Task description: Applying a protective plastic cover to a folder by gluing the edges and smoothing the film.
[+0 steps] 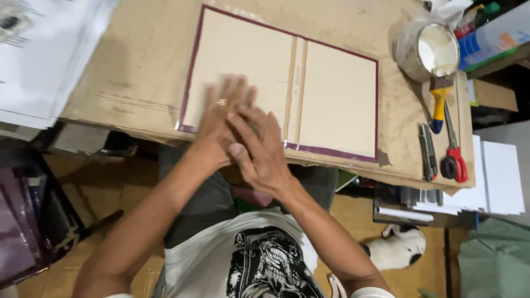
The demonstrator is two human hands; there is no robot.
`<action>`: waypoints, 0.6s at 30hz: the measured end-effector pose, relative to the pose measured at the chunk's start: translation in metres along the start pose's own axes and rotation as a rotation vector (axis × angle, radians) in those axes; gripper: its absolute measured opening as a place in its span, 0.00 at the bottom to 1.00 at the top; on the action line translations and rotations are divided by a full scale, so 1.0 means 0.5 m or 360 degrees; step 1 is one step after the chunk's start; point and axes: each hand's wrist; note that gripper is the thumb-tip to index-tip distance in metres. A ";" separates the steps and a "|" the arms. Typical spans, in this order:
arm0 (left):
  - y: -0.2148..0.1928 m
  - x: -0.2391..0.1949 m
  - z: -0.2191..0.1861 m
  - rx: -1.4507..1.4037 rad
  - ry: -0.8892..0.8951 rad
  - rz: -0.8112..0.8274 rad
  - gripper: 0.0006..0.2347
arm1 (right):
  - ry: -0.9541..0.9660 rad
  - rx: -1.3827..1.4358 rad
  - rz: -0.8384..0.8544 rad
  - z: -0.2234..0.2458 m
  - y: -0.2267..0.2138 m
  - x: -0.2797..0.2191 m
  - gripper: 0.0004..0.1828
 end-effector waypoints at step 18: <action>0.082 0.033 -0.050 0.0104 0.0175 -0.0097 0.52 | 0.0124 0.0348 0.0210 -0.159 -0.084 0.021 0.42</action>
Point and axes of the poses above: each hand's wrist, its own x-axis towards the middle knuckle, its own y-axis out of the palm, z = x × y, and after that the axes turned 8 degrees about -z, right-handed
